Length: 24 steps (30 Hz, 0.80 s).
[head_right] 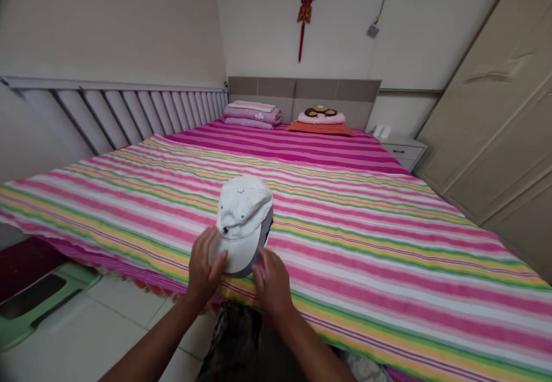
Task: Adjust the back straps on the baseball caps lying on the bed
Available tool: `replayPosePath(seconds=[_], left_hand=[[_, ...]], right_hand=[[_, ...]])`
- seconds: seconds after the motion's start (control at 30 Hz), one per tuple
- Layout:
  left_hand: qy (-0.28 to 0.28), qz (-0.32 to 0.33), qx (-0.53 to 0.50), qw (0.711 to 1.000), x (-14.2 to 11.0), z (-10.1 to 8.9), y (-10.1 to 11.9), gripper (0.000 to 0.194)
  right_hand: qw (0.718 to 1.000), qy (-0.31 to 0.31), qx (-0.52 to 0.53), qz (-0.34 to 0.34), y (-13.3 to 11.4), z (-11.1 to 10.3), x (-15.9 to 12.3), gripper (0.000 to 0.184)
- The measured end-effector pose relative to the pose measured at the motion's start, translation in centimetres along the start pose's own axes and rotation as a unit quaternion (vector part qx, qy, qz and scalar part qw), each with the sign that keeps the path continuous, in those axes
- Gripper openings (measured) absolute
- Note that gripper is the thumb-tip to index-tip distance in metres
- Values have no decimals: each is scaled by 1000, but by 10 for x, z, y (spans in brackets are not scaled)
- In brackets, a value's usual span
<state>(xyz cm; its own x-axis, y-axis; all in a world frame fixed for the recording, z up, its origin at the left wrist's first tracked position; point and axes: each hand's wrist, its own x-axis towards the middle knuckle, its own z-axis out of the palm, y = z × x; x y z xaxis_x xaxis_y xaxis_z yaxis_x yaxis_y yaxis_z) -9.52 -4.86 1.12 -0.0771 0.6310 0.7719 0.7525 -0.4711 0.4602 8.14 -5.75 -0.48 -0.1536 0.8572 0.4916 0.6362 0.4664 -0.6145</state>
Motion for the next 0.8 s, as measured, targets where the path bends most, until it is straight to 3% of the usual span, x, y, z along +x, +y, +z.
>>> replayPosePath(seconds=[0.03, 0.07, 0.13, 0.2, 0.27, 0.43, 0.53, 0.6, 0.73, 0.8], left_hand=[[-3, 37, -32, 999, -19, -6, 12, 37], [-45, 67, -77, 994, -40, -11, 24, 27], [-187, 68, -160, 967, -78, -16, 44, 17], [-275, -7, -183, 944, -104, -17, 57, 22], [-307, -86, -191, 928, -112, -15, 64, 31], [-285, -172, -248, 910, -73, -12, 79, 40], [-269, -256, -293, 881, -38, -16, 100, 49], [-246, -293, -289, 877, -17, -20, 115, 55], [-232, -250, -267, 901, 15, -26, 128, 65], [-229, -237, -258, 908, 23, -27, 127, 66]], right_hand=[[1000, -12, 0, -13, -1, -5, -21, 30], [999, -25, 2, -25, -2, -8, -41, 24], [997, -44, -14, -67, -2, -15, -79, 18], [994, -52, -34, -90, -2, -22, -107, 16], [994, -53, -33, -85, -2, -32, -121, 16], [996, 33, 70, 38, -23, -75, -105, 31], [971, 114, 176, 118, -41, -103, -80, 41], [946, 150, 251, 138, -50, -118, -63, 43], [890, 180, 383, 170, -56, -137, -36, 48], [879, 187, 396, 187, -54, -140, -30, 50]])
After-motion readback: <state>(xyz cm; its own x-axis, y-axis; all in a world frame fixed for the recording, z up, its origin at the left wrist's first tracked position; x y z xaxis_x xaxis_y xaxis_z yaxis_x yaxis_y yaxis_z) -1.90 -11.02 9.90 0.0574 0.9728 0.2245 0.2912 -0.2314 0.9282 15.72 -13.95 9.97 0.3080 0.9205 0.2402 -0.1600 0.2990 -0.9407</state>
